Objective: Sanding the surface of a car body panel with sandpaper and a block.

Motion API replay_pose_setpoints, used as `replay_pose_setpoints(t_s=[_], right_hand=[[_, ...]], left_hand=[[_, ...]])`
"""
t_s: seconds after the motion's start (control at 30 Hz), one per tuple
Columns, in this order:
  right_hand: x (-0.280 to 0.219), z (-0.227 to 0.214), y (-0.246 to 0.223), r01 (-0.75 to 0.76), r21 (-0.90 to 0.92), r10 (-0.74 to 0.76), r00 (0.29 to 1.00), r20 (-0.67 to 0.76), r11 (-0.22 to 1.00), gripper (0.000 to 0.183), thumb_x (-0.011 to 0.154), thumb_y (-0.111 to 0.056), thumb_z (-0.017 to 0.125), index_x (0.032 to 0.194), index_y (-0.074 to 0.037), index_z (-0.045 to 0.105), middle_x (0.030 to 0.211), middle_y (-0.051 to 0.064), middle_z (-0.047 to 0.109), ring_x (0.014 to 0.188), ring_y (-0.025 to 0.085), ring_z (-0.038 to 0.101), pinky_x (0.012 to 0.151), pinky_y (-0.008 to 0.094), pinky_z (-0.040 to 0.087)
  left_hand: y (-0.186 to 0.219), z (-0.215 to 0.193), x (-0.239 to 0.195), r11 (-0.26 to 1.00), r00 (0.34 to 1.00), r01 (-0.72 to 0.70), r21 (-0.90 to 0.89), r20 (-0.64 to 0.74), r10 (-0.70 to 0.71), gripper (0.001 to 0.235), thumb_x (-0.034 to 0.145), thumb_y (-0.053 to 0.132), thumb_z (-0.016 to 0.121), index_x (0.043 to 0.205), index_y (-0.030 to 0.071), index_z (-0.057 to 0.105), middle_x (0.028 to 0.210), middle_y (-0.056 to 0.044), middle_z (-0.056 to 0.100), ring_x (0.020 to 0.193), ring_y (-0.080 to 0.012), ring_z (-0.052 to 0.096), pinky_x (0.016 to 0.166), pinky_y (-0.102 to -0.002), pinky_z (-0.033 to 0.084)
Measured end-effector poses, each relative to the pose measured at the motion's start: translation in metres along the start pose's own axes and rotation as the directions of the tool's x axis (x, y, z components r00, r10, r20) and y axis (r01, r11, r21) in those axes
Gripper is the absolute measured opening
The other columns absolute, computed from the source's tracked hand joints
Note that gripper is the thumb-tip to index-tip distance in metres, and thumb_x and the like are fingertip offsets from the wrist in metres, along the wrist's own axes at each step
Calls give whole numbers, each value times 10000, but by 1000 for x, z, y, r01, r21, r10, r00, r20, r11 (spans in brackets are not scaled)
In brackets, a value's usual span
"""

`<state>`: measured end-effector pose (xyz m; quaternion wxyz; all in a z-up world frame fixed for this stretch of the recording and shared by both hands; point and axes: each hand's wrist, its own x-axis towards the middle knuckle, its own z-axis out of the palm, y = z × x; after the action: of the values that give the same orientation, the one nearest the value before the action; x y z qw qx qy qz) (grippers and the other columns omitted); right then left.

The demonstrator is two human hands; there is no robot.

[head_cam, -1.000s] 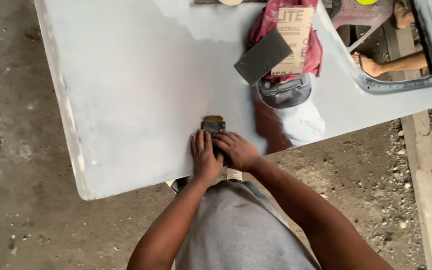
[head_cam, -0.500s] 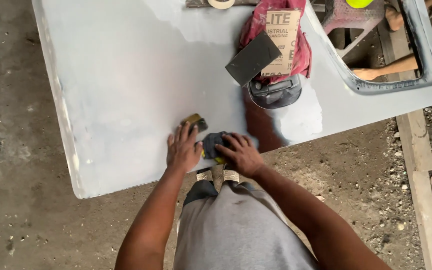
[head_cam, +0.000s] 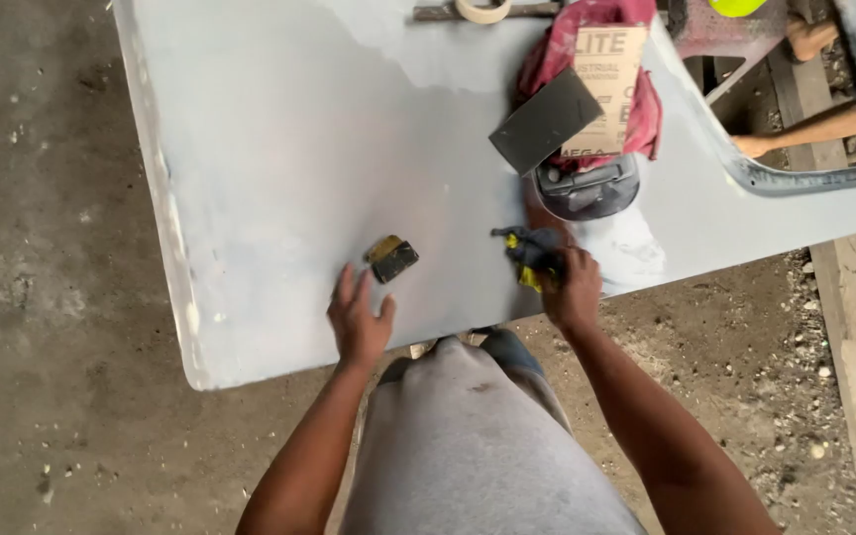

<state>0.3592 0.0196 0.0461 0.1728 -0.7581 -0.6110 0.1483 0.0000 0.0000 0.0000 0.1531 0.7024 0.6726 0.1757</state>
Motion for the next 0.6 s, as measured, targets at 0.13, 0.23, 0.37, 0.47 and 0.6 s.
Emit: replay_pose_setpoints(t_s=[0.13, 0.23, 0.37, 0.47, 0.6], right_hand=[[-20, -6, 11, -427, 403, 509, 853, -118, 809, 547, 807, -128, 812, 1245, -14, 506, 1231, 190, 557, 1128, 314, 568, 1055, 464, 489], [-36, 2, 13, -540, 472, 672, 721, -169, 697, 586, 766, -106, 846, 1219, -8, 488, 1200, 194, 510, 1105, 324, 521, 1008, 484, 469], [-31, -5, 26, -495, 476, 597, 798, -80, 727, 540, 790, -189, 817, 1207, -35, 511, 1212, 147, 540, 1070, 258, 586, 1018, 460, 516], [-31, -25, 10, -414, 75, 420, 904, -81, 907, 562, 839, -279, 850, 1223, -14, 537, 1207, 191, 527, 1087, 335, 511, 950, 514, 472], [-40, -24, 6, -258, -96, 255, 966, -37, 961, 597, 874, -417, 815, 1253, -38, 552, 1182, 156, 568, 1081, 312, 542, 940, 527, 461]], left_hand=[[-51, 38, -75, 632, 755, 590, -503, 65, -653, 540, 962, 468, 737, 1203, -4, 634, 1082, -198, 643, 912, -270, 593, 744, -388, 516], [-28, 0, -80, 198, 437, 809, -553, 341, -832, 563, 994, 524, 689, 1167, -9, 632, 907, -177, 647, 673, -190, 538, 533, -311, 445], [10, -33, -42, -300, 202, 627, -719, 523, -828, 471, 943, 441, 707, 1153, 31, 610, 890, -166, 680, 531, -144, 527, 412, -228, 437], [16, -21, -34, -373, 165, 525, -765, 521, -837, 472, 947, 375, 725, 1146, -34, 598, 915, -168, 677, 526, -148, 571, 425, -232, 508], [23, -25, -37, -366, 140, 510, -778, 495, -857, 437, 953, 348, 714, 1161, -15, 588, 919, -152, 683, 541, -155, 628, 444, -244, 558]])
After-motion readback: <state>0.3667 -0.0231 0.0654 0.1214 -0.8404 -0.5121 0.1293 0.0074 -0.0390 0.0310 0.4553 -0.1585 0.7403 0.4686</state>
